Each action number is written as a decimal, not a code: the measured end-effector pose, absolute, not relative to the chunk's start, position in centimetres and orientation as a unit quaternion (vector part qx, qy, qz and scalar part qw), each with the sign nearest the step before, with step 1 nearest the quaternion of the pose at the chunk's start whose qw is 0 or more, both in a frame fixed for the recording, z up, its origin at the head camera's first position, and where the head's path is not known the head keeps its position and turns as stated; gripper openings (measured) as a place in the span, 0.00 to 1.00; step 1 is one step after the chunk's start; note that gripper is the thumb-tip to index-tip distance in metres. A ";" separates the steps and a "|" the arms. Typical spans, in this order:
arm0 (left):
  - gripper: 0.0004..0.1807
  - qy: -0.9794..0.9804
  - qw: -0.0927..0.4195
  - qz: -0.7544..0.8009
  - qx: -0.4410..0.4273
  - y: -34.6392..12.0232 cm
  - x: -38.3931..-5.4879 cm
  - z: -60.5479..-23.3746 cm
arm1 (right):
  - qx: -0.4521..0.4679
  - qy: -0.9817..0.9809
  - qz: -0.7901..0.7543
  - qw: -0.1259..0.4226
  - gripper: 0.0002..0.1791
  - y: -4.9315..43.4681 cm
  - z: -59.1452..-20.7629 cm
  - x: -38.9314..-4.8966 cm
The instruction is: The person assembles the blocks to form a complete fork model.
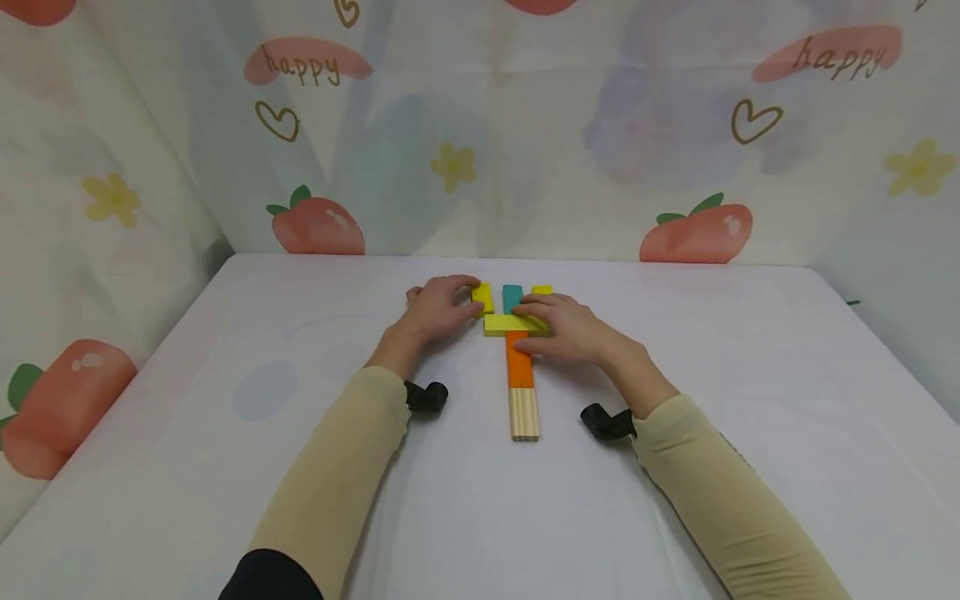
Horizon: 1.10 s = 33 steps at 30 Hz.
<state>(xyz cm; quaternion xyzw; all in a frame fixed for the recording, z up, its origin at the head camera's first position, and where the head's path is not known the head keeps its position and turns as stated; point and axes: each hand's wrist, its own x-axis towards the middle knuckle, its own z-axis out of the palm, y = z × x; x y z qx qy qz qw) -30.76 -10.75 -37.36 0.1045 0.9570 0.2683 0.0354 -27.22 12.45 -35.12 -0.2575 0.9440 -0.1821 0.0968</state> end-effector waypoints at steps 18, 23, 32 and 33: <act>0.26 0.954 0.037 0.270 0.123 -11.0 -30.8 -37.5 | -0.248 0.946 -0.181 0.103 0.34 12.5 -34.9 -27.2; 0.27 0.955 0.039 0.269 0.121 -11.0 -30.8 -37.6 | -0.248 0.946 -0.183 0.102 0.34 12.5 -34.9 -27.1; 0.27 0.954 0.045 0.272 0.116 -11.0 -30.8 -37.6 | -0.250 0.946 -0.180 0.105 0.34 12.5 -34.9 -27.1; 0.27 0.954 0.046 0.272 0.116 -11.0 -30.7 -37.6 | -0.249 0.946 -0.180 0.106 0.35 12.5 -34.9 -27.1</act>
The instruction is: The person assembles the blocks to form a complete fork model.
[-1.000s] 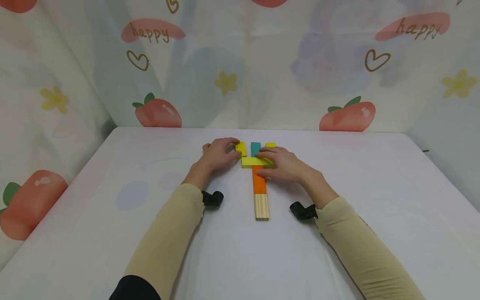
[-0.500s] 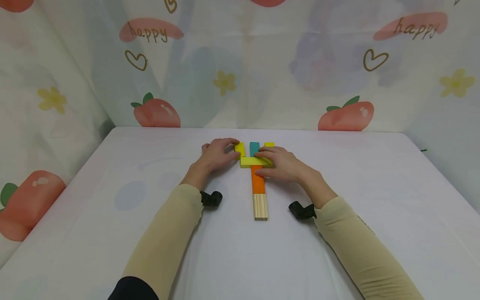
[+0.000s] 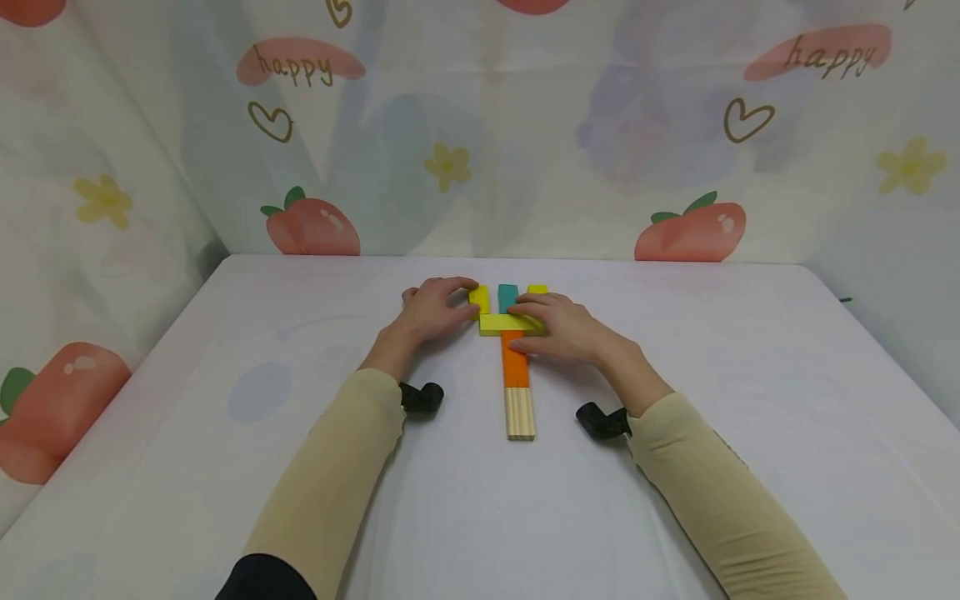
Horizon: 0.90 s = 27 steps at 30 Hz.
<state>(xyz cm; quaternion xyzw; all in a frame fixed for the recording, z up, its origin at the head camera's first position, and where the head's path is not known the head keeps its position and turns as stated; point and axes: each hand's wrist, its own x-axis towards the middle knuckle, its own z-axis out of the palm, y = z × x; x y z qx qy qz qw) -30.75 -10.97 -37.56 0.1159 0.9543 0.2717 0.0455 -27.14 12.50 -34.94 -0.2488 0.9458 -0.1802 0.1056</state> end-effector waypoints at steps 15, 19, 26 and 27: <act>0.27 0.956 0.052 0.270 0.107 -11.0 -30.7 -37.5 | -0.252 0.947 -0.174 0.100 0.34 12.4 -35.1 -27.2; 0.27 0.955 0.050 0.270 0.109 -11.0 -30.7 -37.5 | -0.254 0.947 -0.169 0.098 0.34 12.3 -35.1 -27.2; 0.28 0.950 0.048 0.286 0.115 -11.1 -30.3 -37.3 | -0.252 0.948 -0.168 0.097 0.35 12.4 -34.9 -26.9; 0.28 0.949 0.049 0.290 0.114 -11.1 -30.2 -37.2 | -0.252 0.948 -0.167 0.097 0.35 12.4 -34.9 -26.9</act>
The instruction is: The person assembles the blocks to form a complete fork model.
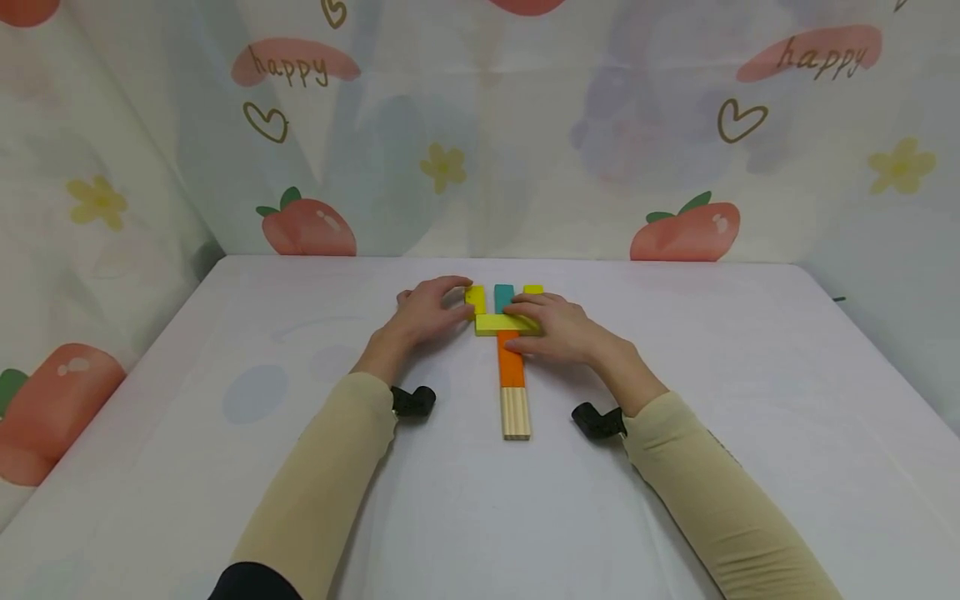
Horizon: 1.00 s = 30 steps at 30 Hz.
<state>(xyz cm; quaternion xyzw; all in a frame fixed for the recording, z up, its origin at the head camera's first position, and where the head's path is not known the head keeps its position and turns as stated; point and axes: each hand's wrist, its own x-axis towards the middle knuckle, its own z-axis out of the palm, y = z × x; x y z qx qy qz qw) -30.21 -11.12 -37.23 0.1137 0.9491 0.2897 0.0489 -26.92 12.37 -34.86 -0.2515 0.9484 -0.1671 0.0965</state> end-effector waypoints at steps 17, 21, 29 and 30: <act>0.29 0.938 0.012 0.327 0.112 -12.3 -28.3 -37.1 | -0.237 0.949 -0.191 0.085 0.35 13.4 -33.8 -27.3; 0.28 0.940 -0.003 0.323 0.107 -12.4 -27.7 -36.8 | -0.231 0.945 -0.217 0.079 0.35 14.2 -32.9 -27.3; 0.29 0.940 -0.026 0.322 0.110 -13.0 -26.1 -36.5 | -0.225 0.939 -0.254 0.045 0.33 15.9 -31.1 -26.7; 0.29 0.940 -0.030 0.322 0.111 -13.1 -25.9 -36.5 | -0.223 0.940 -0.254 0.042 0.33 16.0 -31.0 -26.6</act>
